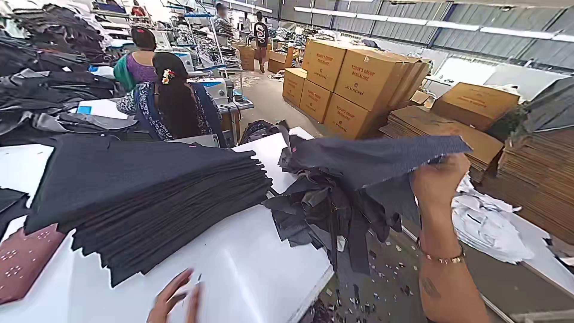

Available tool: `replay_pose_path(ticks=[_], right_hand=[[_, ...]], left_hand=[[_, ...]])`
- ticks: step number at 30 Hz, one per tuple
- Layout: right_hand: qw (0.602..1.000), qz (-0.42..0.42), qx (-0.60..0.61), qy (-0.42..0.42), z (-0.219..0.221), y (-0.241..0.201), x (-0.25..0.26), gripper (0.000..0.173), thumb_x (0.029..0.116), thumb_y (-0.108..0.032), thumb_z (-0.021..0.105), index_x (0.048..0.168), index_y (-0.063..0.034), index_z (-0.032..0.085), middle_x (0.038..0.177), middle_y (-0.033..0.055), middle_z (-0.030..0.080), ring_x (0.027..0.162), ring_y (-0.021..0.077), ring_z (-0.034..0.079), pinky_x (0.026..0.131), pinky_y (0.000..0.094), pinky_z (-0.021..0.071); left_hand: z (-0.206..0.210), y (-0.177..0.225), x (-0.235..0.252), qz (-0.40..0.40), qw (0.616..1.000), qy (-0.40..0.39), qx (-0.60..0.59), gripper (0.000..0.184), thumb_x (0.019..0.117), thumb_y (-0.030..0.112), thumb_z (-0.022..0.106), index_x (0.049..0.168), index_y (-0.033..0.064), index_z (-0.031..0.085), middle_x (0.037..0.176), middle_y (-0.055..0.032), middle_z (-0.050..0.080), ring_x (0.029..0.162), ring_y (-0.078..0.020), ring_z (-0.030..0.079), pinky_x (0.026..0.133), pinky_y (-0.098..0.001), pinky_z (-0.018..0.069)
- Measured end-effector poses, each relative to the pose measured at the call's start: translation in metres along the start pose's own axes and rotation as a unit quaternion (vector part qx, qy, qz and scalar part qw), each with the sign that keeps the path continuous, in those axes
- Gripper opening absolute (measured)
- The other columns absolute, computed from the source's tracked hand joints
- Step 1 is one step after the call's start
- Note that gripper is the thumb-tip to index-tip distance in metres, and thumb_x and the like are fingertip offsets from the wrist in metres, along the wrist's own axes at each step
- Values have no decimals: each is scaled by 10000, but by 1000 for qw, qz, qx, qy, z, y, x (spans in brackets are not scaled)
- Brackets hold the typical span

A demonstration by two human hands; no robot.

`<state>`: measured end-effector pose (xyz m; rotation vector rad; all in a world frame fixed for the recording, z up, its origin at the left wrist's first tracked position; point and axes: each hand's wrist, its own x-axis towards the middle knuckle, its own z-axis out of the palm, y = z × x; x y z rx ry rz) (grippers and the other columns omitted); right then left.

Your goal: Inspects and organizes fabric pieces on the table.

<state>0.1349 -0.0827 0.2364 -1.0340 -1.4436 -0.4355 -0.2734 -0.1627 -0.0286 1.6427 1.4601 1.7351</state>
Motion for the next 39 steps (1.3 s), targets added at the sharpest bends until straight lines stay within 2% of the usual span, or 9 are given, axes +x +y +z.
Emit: replay_pose_path(ticks=[5,10,13,17,27,32,34,36,39], right_hand=[[920,-42,172,-348,-56,-73,-83,184,975,-210,652,1107,-112,735,1092,5,762,1003,27,702,882,219,585],[881,-23,232,-412,-127,-85,-113,237,1044,-310,577,1085,-153,750,1003,-48,771,962,-31,697,872,151,559],[896,51,238,-372,-166,-65,-118,205,1032,-290,589,1141,-256,759,1058,-145,759,995,-63,683,902,143,560],[906,100,204,-357,-163,-46,-146,200,985,-214,613,1071,-236,792,1030,-114,776,967,-35,704,887,165,576],[927,97,151,-330,-90,-38,-151,199,928,-114,599,967,-65,788,992,-19,767,967,-41,680,923,152,537],[913,130,115,-370,-69,-30,-133,208,941,-169,607,989,-76,787,963,-29,761,882,-78,659,830,121,519],[887,195,158,-387,-55,-29,-131,182,975,-163,589,982,-109,762,815,-149,707,649,-149,553,607,54,457],[860,247,153,-419,-26,-25,-138,185,1002,-202,594,987,-96,744,686,-153,632,490,-113,466,456,94,400],[807,303,87,-498,52,-15,-166,277,1039,-269,590,1038,-32,733,766,2,717,616,53,644,612,268,545]], left_hand=[[117,88,-12,211,977,-25,25,731,912,521,700,1477,156,414,1504,-126,488,1440,-232,417,1192,-446,306],[132,123,-51,239,958,-157,0,260,852,131,631,1070,95,768,1012,-72,772,948,-246,737,895,-520,533],[108,110,-100,176,960,-217,17,300,757,170,671,1031,103,776,979,-72,768,885,-262,738,748,-492,561],[52,82,-145,-24,949,-301,91,286,798,10,698,1077,-1,760,1039,-174,757,999,-379,722,912,-633,510],[-71,59,-133,-81,956,-157,234,358,721,-99,689,1052,14,768,978,-175,763,939,-420,728,871,-676,520],[-153,89,-112,-101,981,-116,114,216,807,103,633,961,69,781,936,9,774,861,-22,718,788,-253,591],[-187,100,-109,-163,979,-121,18,140,828,152,723,938,196,798,931,146,769,854,81,689,789,-151,577],[-210,85,-108,-221,969,-101,35,80,846,183,762,909,148,796,854,124,769,704,83,670,667,-138,567],[-229,35,-92,-306,928,-56,206,177,954,145,665,1035,14,751,824,-65,730,535,-87,534,539,-344,469]])
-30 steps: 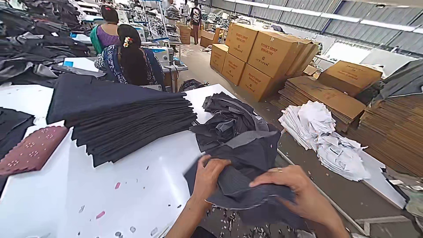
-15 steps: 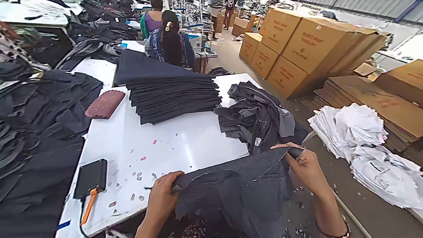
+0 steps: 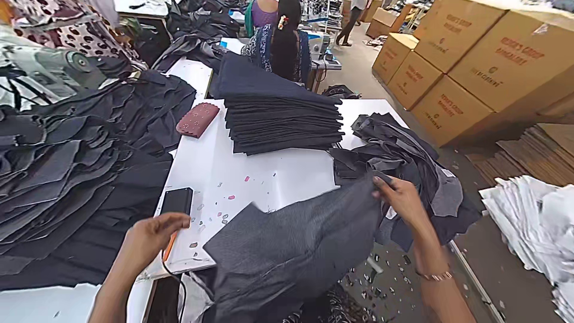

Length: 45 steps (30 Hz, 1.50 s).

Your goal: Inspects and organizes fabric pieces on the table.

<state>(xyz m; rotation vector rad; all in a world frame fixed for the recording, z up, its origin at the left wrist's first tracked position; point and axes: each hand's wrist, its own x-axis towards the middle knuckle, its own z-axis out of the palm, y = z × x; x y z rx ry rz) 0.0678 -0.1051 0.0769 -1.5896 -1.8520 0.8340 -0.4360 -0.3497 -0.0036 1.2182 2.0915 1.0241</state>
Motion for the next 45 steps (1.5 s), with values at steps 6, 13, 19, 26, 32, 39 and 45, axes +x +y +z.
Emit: replay_pose_path(ticks=[6,13,19,26,32,39,45], right_hand=[[994,-24,-64,-90,111,-7,82,322,1064,-288,552,1081,-32,746,918,85,764,825,172,732,829,402,570],[999,-33,-24,-5,168,29,95,285,1063,-205,545,1132,14,714,1019,132,767,919,222,747,877,422,569],[950,-240,-148,-137,206,72,22,607,1019,-367,553,1508,-15,481,1584,245,404,1451,408,424,1160,570,382],[912,-249,-285,-157,247,82,33,663,1048,-578,295,1571,-195,438,1644,111,361,1521,339,327,1217,637,202],[927,-233,-249,-157,255,51,6,747,1046,-561,357,1558,-19,404,1623,197,365,1517,380,323,1195,686,210],[906,-314,-227,-167,211,85,-109,819,487,-80,863,1282,-140,676,1441,77,604,1286,346,593,913,614,495],[909,-172,-226,-306,161,15,-23,276,922,-69,593,1136,-74,769,1140,159,744,1051,366,714,899,578,543]], left_hand=[[66,43,43,20,998,50,33,288,1034,137,561,1196,-87,642,1003,-275,699,857,-396,702,799,-581,556],[237,16,-49,60,983,-33,168,680,1001,467,522,1514,24,477,1562,-224,446,1440,-446,422,1134,-717,253],[206,-52,-4,110,953,7,282,822,994,697,244,1581,146,409,1634,-96,381,1509,-371,337,1150,-756,152],[169,-46,129,105,937,-135,306,792,1013,692,244,1644,214,240,1713,-38,186,1585,-294,118,1201,-706,1],[216,18,68,180,940,-142,254,899,982,703,389,1542,1,415,1611,-246,355,1511,-431,300,1190,-696,181],[234,-36,-81,245,907,21,341,972,549,24,816,1477,26,524,1527,-220,488,1387,-435,494,982,-792,339],[179,61,-19,-58,906,-293,298,521,986,173,564,1500,105,521,1589,-185,422,1484,-428,352,1152,-744,159]])
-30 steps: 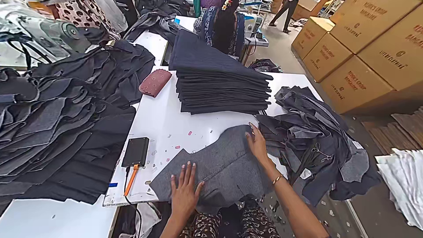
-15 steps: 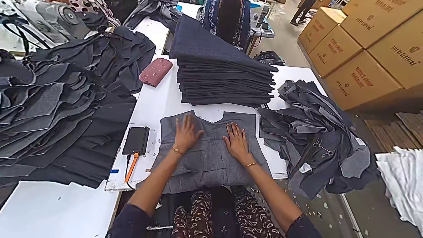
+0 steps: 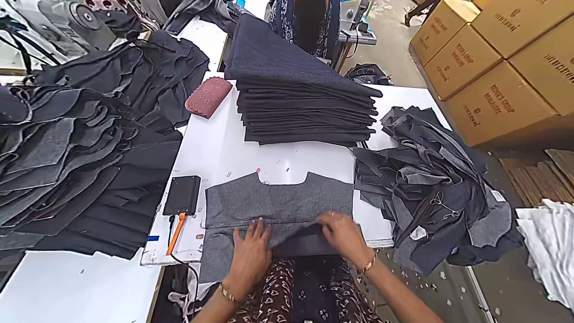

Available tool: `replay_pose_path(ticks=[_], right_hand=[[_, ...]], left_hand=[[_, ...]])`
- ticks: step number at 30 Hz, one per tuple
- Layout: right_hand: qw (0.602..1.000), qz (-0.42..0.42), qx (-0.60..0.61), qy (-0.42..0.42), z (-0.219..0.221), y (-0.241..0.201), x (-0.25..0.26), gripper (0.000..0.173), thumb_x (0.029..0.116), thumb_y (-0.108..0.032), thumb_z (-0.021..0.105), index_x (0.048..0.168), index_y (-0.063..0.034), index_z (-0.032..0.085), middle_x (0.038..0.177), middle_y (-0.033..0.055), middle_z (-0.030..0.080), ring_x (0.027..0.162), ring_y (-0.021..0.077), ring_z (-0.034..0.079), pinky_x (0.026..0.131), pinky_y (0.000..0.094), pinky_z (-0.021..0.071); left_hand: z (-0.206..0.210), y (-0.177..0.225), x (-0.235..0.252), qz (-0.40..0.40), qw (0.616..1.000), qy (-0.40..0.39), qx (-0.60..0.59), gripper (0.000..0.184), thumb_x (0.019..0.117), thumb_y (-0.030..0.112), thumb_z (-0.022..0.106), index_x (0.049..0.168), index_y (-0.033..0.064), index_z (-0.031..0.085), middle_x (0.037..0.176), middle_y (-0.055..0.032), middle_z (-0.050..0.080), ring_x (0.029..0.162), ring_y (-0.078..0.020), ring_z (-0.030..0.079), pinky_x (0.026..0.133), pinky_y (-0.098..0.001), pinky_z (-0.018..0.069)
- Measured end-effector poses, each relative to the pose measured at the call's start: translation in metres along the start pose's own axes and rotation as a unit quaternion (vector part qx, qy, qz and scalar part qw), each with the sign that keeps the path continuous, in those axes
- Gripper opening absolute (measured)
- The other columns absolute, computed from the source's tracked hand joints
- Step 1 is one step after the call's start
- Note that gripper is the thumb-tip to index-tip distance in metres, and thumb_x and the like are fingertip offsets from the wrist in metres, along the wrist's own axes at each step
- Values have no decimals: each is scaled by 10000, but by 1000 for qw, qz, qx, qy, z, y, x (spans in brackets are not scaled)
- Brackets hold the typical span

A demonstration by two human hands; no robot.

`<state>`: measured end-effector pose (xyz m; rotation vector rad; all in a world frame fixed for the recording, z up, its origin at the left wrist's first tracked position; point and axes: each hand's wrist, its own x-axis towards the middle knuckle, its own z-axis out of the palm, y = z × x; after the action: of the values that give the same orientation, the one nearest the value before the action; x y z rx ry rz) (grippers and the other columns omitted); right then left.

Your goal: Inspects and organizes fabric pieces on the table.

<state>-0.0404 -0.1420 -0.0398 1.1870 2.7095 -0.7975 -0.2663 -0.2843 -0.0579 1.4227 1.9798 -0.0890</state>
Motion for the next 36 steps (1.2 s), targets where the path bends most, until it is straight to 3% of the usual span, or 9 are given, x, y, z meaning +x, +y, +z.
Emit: replay_pose_path(ticks=[2,5,10,14,18,20,24,32,36], right_hand=[[996,37,-46,-62,-31,4,43,320,948,-83,586,1241,-70,715,1220,188,706,1145,390,663,975,594,481],[987,53,-76,-133,-38,19,98,394,1026,-278,585,1368,-83,605,1274,201,668,1197,382,631,1008,579,451],[991,-44,-13,123,23,64,131,347,1024,-302,559,1047,15,698,893,191,728,864,368,720,806,544,510],[968,-108,-37,223,32,76,154,335,996,-297,579,857,-6,670,639,124,642,608,303,674,609,472,504],[958,-110,-51,260,32,77,163,342,985,-300,566,812,-20,659,599,100,625,553,276,657,536,437,492],[957,-83,-52,272,32,76,166,346,993,-290,562,832,-3,668,613,110,634,561,289,667,534,456,511],[959,-7,-57,276,30,72,176,376,1012,-301,541,880,29,664,611,144,621,575,333,670,536,486,508],[977,-123,11,176,56,15,105,403,1041,-191,473,1341,22,638,1401,190,621,1343,378,561,1121,546,445],[978,-162,-92,92,88,25,41,698,1051,-567,329,1535,-85,473,1607,68,436,1468,235,438,1179,525,349]], left_hand=[[-41,0,35,-24,1000,-1,3,377,1029,178,486,1346,40,636,1356,-221,632,1317,-423,549,1133,-676,288],[-86,-9,90,-70,997,-19,21,346,1027,161,502,1294,-6,644,1324,-244,634,1303,-419,552,1122,-644,322],[-115,-33,132,-107,993,-30,-33,367,1014,254,593,1276,1,640,1306,-251,639,1283,-415,568,1097,-652,333],[-70,-38,126,-49,968,227,-96,279,998,152,609,1191,-28,700,1252,-319,623,1233,-516,558,1085,-710,316],[26,-24,73,157,923,345,-73,349,958,343,652,1179,87,733,1097,-224,701,1048,-433,677,926,-597,524],[62,-45,55,146,910,387,-20,468,953,527,556,1229,181,710,1106,-152,701,1042,-356,679,909,-540,519],[41,-106,69,3,916,402,-9,742,993,634,366,1408,68,603,1316,-269,629,1249,-487,580,1058,-672,393],[24,-125,91,-34,932,360,-6,887,979,720,233,1595,95,360,1636,-84,379,1523,-309,325,1218,-619,161],[24,-129,96,-14,922,385,-30,926,955,757,258,1574,83,401,1607,-121,421,1508,-352,346,1202,-669,165]])
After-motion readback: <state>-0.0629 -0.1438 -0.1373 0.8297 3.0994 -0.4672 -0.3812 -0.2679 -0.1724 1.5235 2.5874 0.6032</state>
